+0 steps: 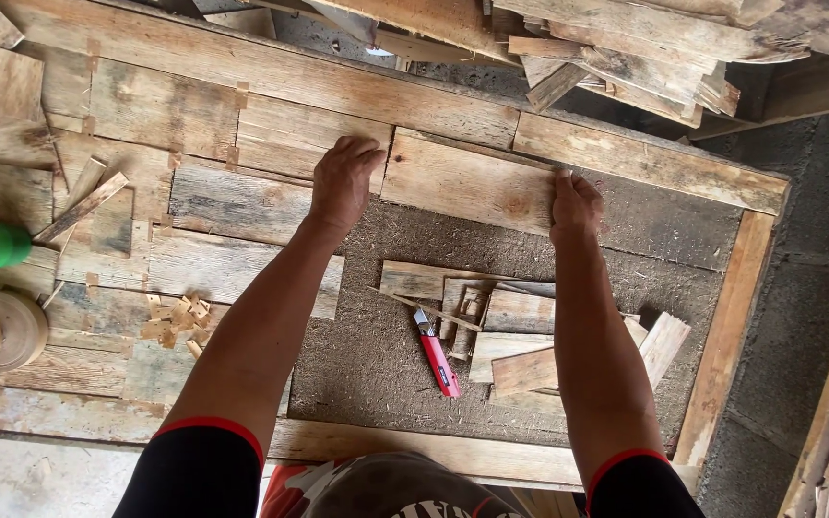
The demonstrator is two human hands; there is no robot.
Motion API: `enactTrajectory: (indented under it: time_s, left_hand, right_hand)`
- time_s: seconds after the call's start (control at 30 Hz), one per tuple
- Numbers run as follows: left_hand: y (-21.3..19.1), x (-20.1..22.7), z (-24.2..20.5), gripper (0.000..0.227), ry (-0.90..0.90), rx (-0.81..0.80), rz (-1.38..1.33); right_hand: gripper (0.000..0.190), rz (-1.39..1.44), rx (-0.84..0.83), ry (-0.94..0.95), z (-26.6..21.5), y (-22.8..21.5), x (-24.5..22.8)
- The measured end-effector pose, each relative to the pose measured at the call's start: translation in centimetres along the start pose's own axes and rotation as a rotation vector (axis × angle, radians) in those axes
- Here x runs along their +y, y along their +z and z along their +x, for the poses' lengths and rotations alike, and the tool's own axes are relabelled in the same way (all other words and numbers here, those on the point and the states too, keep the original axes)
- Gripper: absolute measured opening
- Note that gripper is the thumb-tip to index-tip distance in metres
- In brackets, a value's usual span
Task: Arranging and taping thin wood strips together on a workbench to form a panel.
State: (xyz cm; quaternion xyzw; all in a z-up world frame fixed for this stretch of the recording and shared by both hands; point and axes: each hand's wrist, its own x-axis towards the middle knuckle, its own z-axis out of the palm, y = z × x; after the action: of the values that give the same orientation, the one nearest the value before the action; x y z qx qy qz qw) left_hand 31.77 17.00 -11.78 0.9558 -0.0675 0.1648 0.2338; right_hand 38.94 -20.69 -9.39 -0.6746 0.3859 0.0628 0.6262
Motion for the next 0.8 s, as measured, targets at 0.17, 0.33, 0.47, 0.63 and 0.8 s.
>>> enactTrajectory:
  time_s: [0.17,0.33,0.47,0.63,0.8]
  left_hand:
    - [-1.1,0.6,0.6,0.027,0.041,-0.098,0.101]
    - [-1.4,0.8,0.7,0.040,0.053,-0.153,0.144]
    - [-1.7,1.0,1.0,0.050,0.045,-0.275,0.200]
    - [-2.0,1.4,1.1,0.055,0.015,-0.343,0.213]
    - [-2.3,1.4,1.3,0.066,0.019,-0.355,0.227]
  right_hand:
    - [0.018,-0.043,0.007,-0.010,0.6,0.3,0.0]
    - [0.018,-0.040,-0.004,-0.036,1.8,0.2,0.7]
    - [0.018,-0.063,0.013,-0.034,0.9,0.7,0.0]
    - [0.018,-0.067,0.010,-0.025,1.3,0.6,0.2]
    - [0.016,-0.060,0.037,0.003,0.9,0.8,-0.2]
